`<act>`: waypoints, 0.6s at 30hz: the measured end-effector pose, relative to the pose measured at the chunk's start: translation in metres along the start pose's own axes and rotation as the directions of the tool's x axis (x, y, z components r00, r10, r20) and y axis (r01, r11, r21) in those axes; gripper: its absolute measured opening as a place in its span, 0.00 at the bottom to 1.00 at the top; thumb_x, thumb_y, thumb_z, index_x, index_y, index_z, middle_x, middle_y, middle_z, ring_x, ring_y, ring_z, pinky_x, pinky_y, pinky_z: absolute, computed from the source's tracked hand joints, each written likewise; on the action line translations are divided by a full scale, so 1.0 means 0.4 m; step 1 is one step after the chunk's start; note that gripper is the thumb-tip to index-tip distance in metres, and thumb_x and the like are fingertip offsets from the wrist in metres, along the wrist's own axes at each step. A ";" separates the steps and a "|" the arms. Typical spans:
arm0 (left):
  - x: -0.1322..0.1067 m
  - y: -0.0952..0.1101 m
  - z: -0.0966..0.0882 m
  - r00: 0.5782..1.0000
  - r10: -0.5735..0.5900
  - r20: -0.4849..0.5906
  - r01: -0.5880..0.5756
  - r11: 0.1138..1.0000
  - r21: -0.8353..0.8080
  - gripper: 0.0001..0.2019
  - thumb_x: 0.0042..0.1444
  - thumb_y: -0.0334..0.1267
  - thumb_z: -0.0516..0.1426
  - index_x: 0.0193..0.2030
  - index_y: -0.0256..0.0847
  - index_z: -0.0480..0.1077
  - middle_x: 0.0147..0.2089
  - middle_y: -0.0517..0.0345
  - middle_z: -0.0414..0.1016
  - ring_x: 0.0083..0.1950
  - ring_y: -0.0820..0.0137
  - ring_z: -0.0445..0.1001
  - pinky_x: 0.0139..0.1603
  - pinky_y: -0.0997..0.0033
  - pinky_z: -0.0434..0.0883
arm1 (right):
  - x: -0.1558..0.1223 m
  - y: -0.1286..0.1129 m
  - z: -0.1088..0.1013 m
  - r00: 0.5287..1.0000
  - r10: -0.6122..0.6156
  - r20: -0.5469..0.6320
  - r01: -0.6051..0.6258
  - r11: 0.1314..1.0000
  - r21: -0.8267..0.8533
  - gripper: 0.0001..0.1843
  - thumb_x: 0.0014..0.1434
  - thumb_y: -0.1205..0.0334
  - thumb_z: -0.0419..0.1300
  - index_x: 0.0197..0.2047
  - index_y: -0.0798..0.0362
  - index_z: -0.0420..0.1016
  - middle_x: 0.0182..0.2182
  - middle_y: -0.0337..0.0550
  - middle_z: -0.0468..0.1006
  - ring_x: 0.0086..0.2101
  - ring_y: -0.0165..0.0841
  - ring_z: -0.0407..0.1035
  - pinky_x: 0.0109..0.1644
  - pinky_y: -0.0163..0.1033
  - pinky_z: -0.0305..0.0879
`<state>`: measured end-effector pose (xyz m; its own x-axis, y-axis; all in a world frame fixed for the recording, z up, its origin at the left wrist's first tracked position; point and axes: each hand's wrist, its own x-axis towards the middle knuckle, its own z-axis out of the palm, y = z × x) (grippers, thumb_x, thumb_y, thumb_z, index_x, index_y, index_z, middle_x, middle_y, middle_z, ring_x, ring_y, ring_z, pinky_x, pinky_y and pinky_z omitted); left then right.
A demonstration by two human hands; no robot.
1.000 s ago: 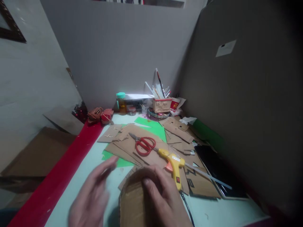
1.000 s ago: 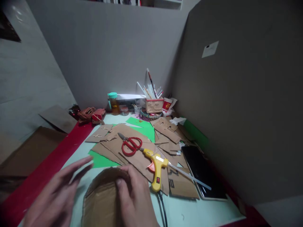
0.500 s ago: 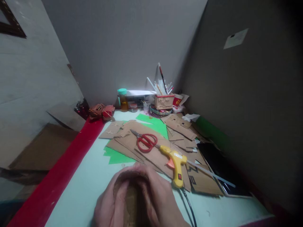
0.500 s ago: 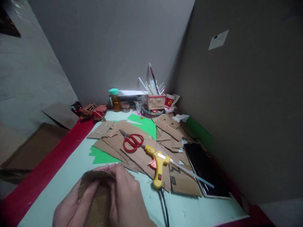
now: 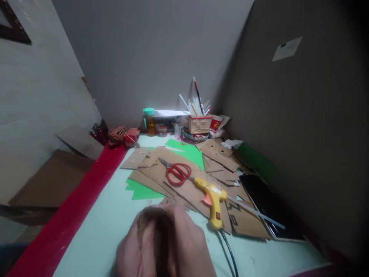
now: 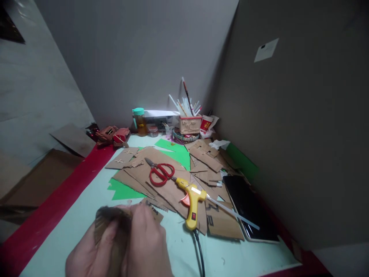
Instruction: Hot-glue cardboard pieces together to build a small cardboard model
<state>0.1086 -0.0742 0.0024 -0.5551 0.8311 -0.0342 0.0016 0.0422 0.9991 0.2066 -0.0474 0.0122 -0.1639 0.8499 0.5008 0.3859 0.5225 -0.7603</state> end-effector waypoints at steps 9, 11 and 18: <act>0.031 0.099 -0.006 0.988 0.046 0.147 -0.043 0.999 -0.029 0.14 0.56 0.52 0.64 0.47 0.52 0.78 0.52 0.65 0.82 0.54 0.69 0.78 0.53 0.85 0.71 | 0.023 0.006 -0.051 0.946 0.135 0.294 -0.188 0.969 0.160 0.13 0.72 0.63 0.44 0.55 0.46 0.64 0.44 0.43 0.80 0.44 0.37 0.77 0.46 0.40 0.72; 0.035 0.102 -0.013 0.991 0.093 0.095 -0.099 0.993 0.065 0.08 0.56 0.49 0.63 0.38 0.52 0.81 0.44 0.67 0.84 0.47 0.71 0.79 0.51 0.85 0.70 | 0.025 -0.002 -0.056 0.958 0.116 0.261 -0.146 0.984 0.100 0.13 0.72 0.62 0.44 0.55 0.47 0.64 0.43 0.44 0.80 0.42 0.38 0.77 0.42 0.39 0.72; 0.029 0.102 -0.012 0.981 0.120 0.150 -0.141 0.981 0.132 0.10 0.58 0.52 0.60 0.36 0.54 0.81 0.40 0.66 0.84 0.41 0.69 0.78 0.45 0.81 0.71 | 0.054 -0.010 -0.078 0.961 -0.243 0.132 0.276 0.879 -0.388 0.10 0.70 0.65 0.48 0.37 0.51 0.67 0.29 0.41 0.72 0.26 0.35 0.68 0.28 0.37 0.59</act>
<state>0.0982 -0.0658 0.0431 -0.4194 0.9040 0.0830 0.1896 -0.0022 0.9819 0.2299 -0.0334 0.0390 -0.3715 0.6985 0.6116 0.6460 0.6676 -0.3700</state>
